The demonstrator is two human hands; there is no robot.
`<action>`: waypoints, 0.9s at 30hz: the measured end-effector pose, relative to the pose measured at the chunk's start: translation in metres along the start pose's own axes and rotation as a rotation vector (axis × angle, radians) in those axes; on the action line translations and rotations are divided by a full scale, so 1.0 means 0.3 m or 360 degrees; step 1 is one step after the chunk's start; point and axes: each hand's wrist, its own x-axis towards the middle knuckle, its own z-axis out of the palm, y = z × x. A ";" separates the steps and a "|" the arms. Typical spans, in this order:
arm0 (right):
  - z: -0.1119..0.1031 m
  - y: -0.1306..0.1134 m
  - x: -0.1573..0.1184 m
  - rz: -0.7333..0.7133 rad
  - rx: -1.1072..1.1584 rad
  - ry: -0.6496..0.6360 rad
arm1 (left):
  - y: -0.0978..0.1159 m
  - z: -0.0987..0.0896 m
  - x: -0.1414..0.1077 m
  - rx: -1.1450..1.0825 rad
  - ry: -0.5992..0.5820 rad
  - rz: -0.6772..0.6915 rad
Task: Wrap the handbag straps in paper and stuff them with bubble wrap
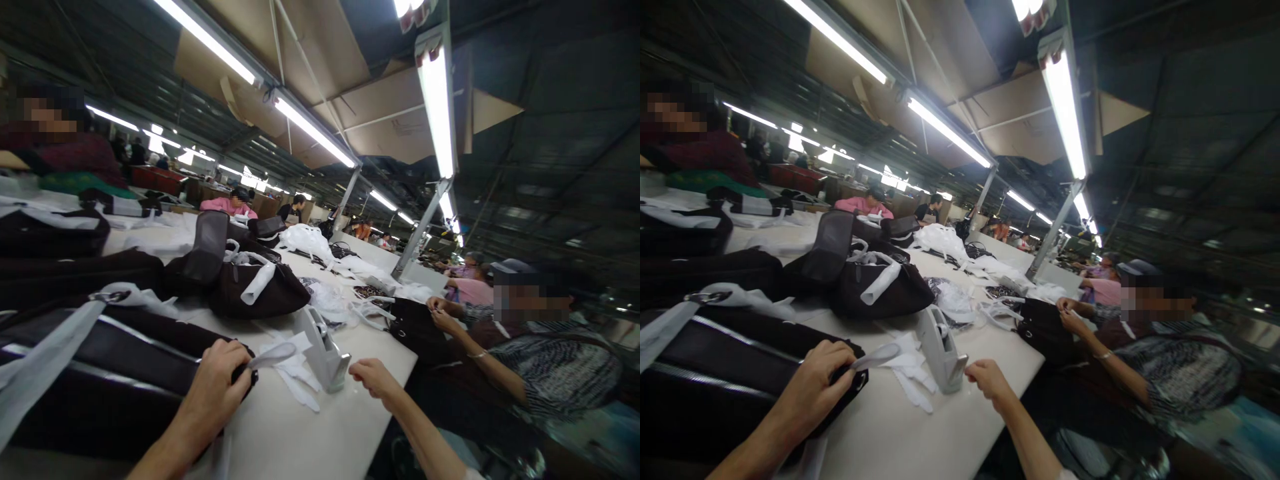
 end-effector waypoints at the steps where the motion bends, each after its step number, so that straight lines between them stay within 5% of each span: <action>1: 0.023 0.018 0.000 -0.0003 0.0026 0.0020 | 0.002 -0.001 0.001 -0.0001 0.0001 -0.0008; 10: 0.130 0.073 -0.079 -0.0326 0.0198 -0.0059 | 0.009 0.003 -0.007 -0.0030 0.0072 -0.0062; 13: 0.159 -0.024 -0.200 -0.0567 0.0392 -0.0182 | 0.004 0.006 -0.006 -0.0021 0.0061 -0.0074; 16: 0.198 -0.216 -0.329 -0.0973 0.0637 -0.0478 | 0.007 0.002 -0.003 -0.0004 0.0043 -0.0077; 20: 0.279 -0.430 -0.400 -0.1173 0.0962 -0.0486 | 0.015 -0.004 -0.005 0.0002 0.0036 -0.0080; 27: 0.374 -0.461 -0.356 -0.1132 0.1018 -0.0306 | 0.012 0.002 -0.008 -0.0005 0.0065 -0.0104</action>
